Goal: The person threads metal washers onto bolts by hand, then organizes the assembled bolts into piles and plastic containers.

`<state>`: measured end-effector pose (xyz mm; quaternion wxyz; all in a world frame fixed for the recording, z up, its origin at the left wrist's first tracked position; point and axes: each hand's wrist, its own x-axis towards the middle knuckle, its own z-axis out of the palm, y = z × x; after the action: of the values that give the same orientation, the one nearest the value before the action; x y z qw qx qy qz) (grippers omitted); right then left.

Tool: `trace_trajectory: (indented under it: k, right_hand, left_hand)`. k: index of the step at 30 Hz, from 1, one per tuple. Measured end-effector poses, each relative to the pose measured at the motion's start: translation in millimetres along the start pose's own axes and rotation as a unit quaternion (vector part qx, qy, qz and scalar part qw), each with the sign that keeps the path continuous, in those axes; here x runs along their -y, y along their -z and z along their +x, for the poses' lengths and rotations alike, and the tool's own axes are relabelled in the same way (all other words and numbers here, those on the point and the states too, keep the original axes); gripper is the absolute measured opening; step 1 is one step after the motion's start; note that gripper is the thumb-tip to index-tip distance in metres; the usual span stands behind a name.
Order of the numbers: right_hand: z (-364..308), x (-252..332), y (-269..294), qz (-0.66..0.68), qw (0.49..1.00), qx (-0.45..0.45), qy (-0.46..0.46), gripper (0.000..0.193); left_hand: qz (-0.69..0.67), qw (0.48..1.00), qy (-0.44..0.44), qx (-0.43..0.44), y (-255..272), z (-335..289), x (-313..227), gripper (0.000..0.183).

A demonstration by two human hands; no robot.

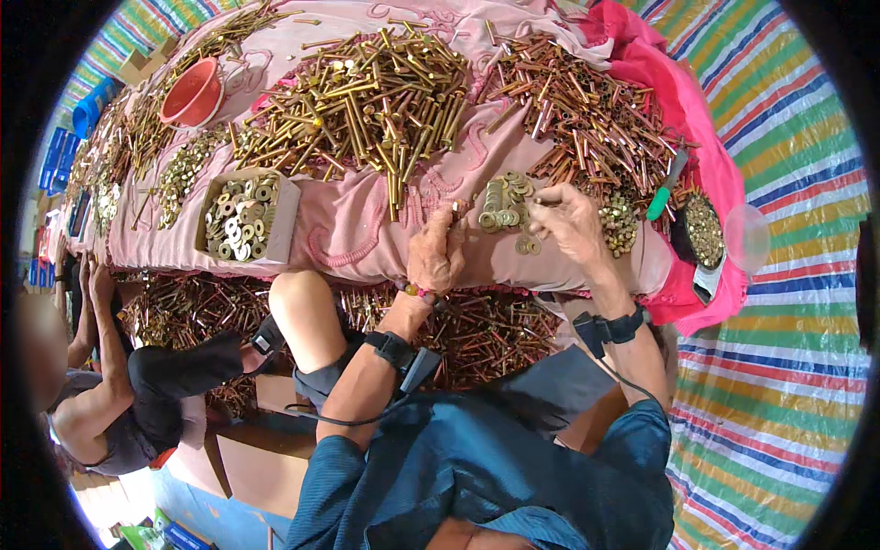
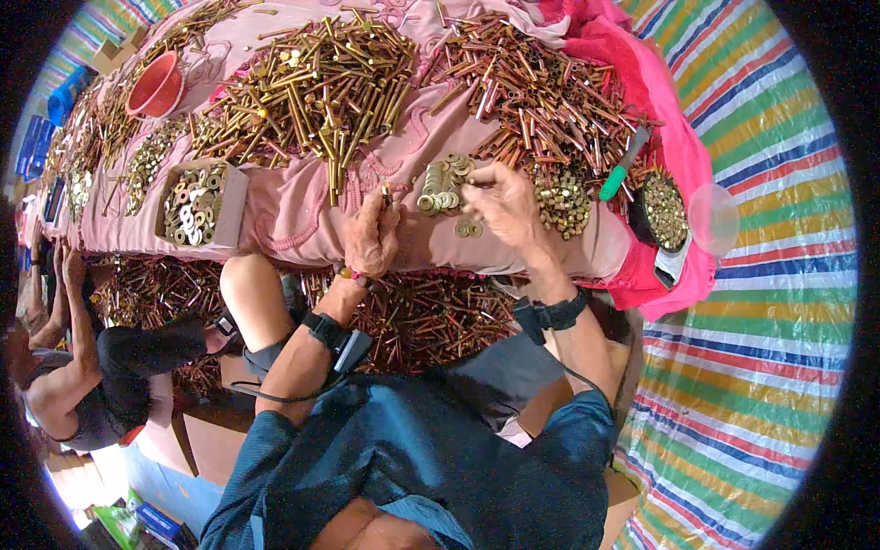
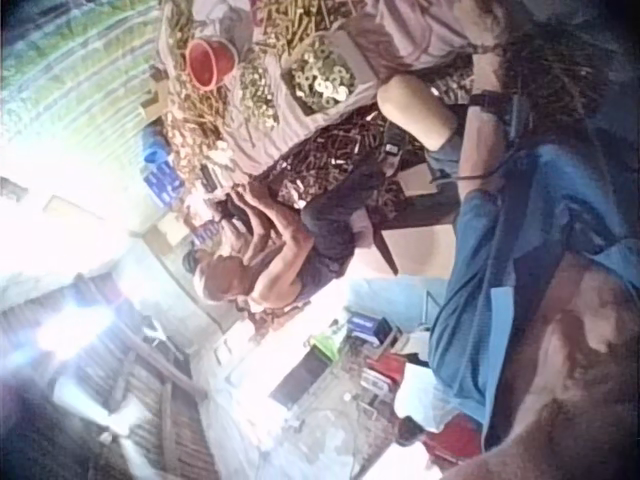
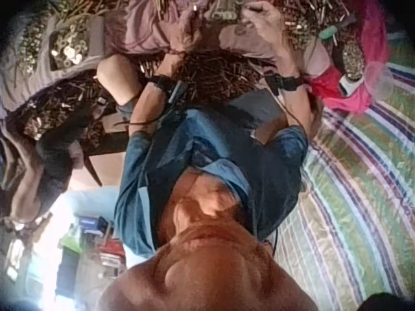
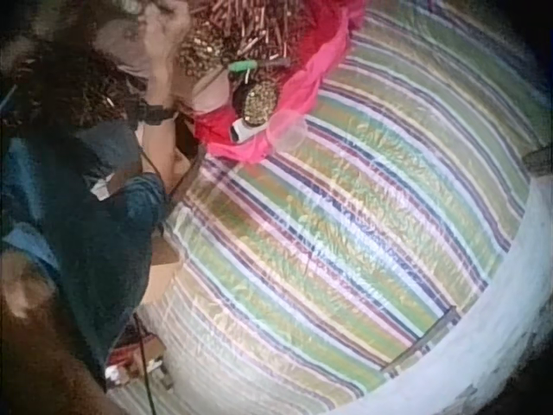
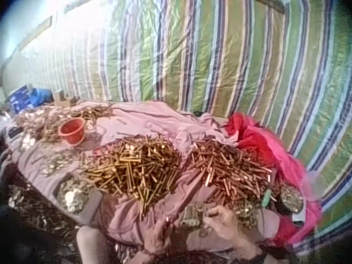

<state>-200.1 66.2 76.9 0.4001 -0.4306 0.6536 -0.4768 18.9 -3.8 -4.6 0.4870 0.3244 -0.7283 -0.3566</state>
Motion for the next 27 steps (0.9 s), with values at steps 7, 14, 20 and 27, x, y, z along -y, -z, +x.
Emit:
trace_trajectory:
  k: [7, 14, 20, 27]
  right_hand:
    - [15.9, 10.4, -61.1, -0.098, 0.979, 0.024, 0.18, 0.018]
    - [16.7, 20.5, -74.1, -0.168, 0.943, 0.025, 0.287, 0.02]
    - [5.6, 20.3, -86.6, -0.116, 0.958, -0.008, 0.262, 0.023]
    - [6.4, 27.0, -89.7, -0.186, 0.919, -0.046, 0.345, 0.022]
  left_hand:
    - [0.014, 0.999, -0.032, 0.015, -0.7, -4.5, 8.8, 0.039]
    - [0.016, 0.999, -0.048, 0.015, 2.2, -8.1, 11.3, 0.036]
    - [0.002, 0.999, -0.044, 0.021, 2.1, -8.2, 13.4, 0.042]
    - [-0.02, 0.997, -0.049, 0.05, 2.7, -8.7, 23.5, 0.072]
